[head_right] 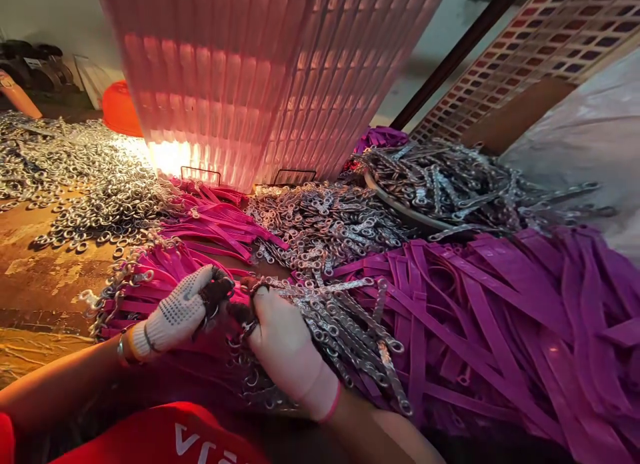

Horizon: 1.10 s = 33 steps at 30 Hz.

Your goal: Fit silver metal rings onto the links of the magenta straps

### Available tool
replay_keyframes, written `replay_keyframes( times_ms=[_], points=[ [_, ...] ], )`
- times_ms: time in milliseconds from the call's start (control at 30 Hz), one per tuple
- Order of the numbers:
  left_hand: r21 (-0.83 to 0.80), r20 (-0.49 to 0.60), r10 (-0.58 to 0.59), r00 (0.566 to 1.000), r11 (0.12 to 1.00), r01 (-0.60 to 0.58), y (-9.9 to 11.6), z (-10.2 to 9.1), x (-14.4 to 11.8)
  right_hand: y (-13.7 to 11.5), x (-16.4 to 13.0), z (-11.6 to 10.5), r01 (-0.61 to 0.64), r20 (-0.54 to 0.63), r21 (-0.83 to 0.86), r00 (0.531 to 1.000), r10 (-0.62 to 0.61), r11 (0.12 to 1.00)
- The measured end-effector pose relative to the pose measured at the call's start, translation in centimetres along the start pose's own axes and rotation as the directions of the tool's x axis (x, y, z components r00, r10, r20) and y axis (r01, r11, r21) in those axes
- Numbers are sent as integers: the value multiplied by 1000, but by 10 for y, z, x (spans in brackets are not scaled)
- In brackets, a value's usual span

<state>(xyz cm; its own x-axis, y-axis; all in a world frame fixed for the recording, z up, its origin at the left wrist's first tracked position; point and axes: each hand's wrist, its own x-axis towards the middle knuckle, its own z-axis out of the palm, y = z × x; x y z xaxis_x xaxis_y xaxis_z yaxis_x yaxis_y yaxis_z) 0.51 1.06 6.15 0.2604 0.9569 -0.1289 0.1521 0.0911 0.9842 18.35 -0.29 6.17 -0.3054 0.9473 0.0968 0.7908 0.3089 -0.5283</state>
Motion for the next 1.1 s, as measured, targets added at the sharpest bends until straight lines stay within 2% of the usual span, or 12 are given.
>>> replay_keyframes(
  times_ms=[67, 200, 300, 433, 533, 600, 667, 700, 767, 833, 967, 1100],
  points=[
    [19, -27, 36, 999, 999, -36, -1, 2, -2, -4, 1, 4, 11, -23, 123, 1000, -8, 992],
    [-7, 163, 12, 987, 1000, -11, 2, -4, -3, -3, 0, 5, 24, -91, 170, 996, -8, 985],
    [45, 186, 70, 980, 996, -80, 8, -7, -2, -5, -1, -2, 51, -67, 68, 997, -46, 996],
    [-251, 214, -71, 974, 960, 125, 15, 1, 9, -12, 2, -10, 116, -150, -229, 977, -152, 967],
    [-364, 213, -107, 971, 914, 181, 17, 5, 32, -6, 10, -11, 26, -209, -272, 974, -86, 962],
    [-180, 229, -53, 972, 979, 96, 18, 1, 57, 9, 16, -13, -76, -221, -133, 974, 45, 988],
    [310, 262, -13, 965, 948, -71, 17, -5, 86, 31, 23, -17, -146, -270, 14, 952, 145, 989],
    [567, 268, -22, 963, 812, -139, 15, -8, 100, 42, 26, -19, -161, -300, 74, 938, 175, 984],
    [848, 264, -76, 962, 494, -194, 9, -8, 124, 62, 29, -22, -156, -323, 188, 923, 211, 970],
    [911, 272, -153, 950, 359, -203, -1, 1, 139, 74, 31, -22, -123, -301, 282, 930, 210, 951],
    [932, 287, -215, 933, 288, -221, -22, 22, 146, 79, 29, -16, -69, -275, 313, 948, 160, 947],
    [941, 268, -150, 952, 252, -225, -26, 20, 145, 78, 26, -17, -90, -225, 285, 962, 158, 954]
  ],
)
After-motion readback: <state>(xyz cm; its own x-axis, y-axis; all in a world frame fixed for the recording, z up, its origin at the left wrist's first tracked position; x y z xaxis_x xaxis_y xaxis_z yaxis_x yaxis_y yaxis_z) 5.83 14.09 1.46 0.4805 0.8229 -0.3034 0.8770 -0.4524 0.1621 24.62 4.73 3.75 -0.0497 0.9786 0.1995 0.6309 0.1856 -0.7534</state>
